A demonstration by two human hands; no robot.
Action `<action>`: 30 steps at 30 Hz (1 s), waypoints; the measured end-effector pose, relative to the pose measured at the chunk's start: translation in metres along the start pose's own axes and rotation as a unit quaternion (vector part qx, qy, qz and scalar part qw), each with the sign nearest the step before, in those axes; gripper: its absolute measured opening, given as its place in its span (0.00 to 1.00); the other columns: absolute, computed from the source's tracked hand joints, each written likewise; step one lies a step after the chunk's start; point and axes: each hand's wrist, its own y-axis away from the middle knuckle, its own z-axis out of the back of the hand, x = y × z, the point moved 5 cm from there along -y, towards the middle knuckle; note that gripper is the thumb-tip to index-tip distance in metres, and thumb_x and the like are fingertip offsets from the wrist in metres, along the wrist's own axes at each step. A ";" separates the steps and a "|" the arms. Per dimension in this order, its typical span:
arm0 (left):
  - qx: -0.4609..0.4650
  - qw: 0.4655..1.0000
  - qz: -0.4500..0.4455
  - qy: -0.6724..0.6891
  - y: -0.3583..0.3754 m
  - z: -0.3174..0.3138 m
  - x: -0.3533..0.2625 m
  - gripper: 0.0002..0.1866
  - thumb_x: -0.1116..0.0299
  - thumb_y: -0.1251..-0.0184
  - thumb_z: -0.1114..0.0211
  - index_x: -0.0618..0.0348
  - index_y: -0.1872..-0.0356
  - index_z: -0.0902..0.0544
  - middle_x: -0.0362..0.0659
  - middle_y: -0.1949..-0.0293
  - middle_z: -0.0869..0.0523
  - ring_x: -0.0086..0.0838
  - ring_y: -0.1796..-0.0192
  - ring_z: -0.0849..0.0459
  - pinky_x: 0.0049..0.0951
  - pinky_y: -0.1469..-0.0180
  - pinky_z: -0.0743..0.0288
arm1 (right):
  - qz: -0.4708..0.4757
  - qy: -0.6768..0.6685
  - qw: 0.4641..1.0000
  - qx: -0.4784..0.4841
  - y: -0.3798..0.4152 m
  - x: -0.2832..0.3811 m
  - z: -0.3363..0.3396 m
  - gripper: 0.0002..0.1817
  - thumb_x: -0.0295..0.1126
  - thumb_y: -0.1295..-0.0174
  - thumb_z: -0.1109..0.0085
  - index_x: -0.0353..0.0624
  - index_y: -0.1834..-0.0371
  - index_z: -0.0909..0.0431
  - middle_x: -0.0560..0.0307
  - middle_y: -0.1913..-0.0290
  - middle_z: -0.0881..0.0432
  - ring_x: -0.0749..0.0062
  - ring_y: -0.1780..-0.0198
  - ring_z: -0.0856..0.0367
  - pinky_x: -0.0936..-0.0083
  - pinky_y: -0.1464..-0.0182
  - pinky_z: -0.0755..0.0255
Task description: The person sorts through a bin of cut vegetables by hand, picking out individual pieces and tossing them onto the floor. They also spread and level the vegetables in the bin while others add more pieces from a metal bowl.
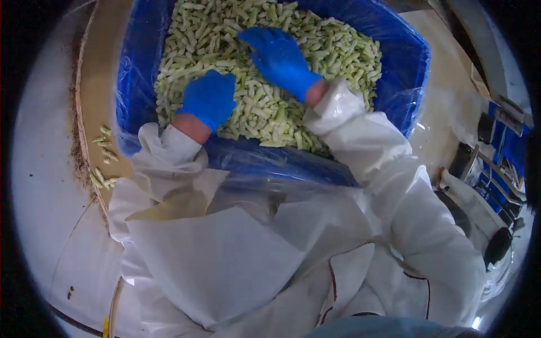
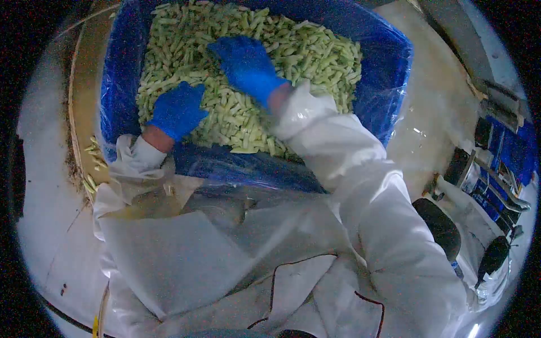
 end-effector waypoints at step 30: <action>-0.161 0.950 -0.195 0.183 0.027 0.046 -0.049 0.09 0.67 0.35 0.47 0.57 0.64 0.19 0.50 0.66 0.18 0.46 0.64 0.20 0.41 0.62 0.26 | -0.130 -0.428 0.876 0.178 0.058 0.043 0.061 0.12 0.37 0.37 0.44 0.41 0.59 0.18 0.52 0.65 0.18 0.61 0.62 0.19 0.69 0.57 0.27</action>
